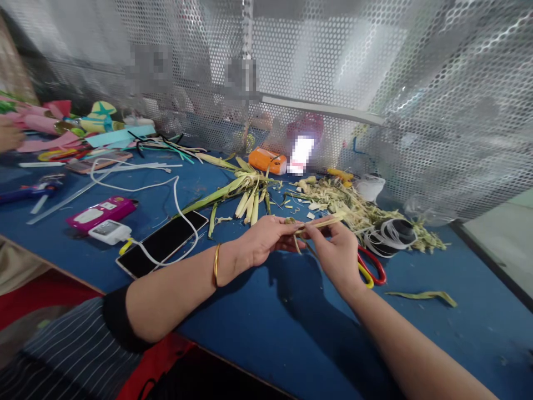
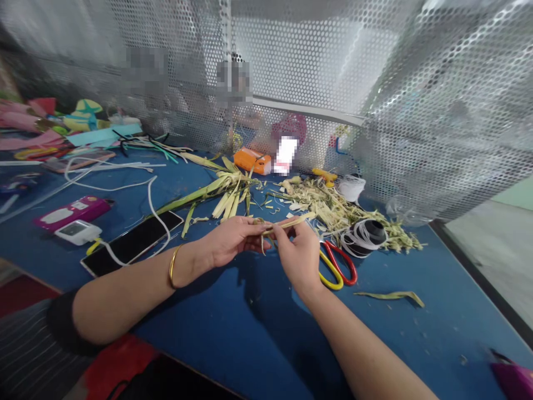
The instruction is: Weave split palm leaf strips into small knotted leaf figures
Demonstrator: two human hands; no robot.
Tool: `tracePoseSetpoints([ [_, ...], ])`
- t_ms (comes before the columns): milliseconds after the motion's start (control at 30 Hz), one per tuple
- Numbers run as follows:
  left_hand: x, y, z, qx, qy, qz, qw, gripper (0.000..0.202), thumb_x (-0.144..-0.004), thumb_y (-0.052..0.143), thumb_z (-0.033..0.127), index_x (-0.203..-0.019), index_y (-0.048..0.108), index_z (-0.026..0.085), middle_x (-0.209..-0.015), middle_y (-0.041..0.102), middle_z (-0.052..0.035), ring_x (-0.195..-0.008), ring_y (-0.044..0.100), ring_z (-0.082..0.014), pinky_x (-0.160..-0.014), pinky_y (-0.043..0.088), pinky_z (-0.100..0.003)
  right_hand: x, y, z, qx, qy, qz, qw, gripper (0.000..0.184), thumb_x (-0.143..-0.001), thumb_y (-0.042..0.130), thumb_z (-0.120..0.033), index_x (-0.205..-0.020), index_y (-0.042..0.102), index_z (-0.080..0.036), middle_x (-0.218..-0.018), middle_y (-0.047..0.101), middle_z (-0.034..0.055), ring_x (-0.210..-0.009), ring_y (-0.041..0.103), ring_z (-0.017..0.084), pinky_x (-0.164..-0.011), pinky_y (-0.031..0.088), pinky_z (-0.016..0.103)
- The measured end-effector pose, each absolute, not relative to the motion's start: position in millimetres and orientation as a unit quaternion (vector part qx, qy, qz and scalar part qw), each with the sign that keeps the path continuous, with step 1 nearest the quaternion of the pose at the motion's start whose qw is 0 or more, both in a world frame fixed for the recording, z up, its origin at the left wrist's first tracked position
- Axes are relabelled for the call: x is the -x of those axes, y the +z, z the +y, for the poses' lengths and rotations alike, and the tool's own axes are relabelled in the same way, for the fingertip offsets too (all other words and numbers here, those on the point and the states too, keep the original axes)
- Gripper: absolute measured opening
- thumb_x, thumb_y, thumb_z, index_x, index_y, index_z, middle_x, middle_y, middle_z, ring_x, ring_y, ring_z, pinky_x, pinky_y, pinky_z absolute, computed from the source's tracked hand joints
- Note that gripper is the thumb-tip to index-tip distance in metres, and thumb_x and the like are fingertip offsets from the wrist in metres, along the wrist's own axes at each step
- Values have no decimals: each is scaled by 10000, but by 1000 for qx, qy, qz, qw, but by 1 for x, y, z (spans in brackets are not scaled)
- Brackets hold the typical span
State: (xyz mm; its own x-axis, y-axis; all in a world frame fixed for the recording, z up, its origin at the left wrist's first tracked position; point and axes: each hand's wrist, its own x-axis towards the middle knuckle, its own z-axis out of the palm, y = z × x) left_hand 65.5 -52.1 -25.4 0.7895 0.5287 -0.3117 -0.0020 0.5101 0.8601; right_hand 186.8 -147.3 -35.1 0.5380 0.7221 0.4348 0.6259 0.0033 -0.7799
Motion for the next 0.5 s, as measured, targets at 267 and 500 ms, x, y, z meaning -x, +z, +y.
tracePoseSetpoints([
  [267,-63,-26,-49,-497,161,257,813,66,-759,677,103,-799,723,128,-752,696,-51,-625,632,-112,-650,489,-259,-192,-40,-142,703,141,-414,561,232,-776,655,-394,-765,675,-163,-706,716,53,-618,607,177,-598,451,288],
  [500,-64,-22,-44,-521,225,325,756,34,-806,636,124,-803,669,124,-669,654,-33,-550,578,-74,-518,389,-192,-196,-28,-147,713,211,-499,445,245,-870,542,-402,-731,581,-204,-562,642,-1,-472,572,150,-470,399,253],
])
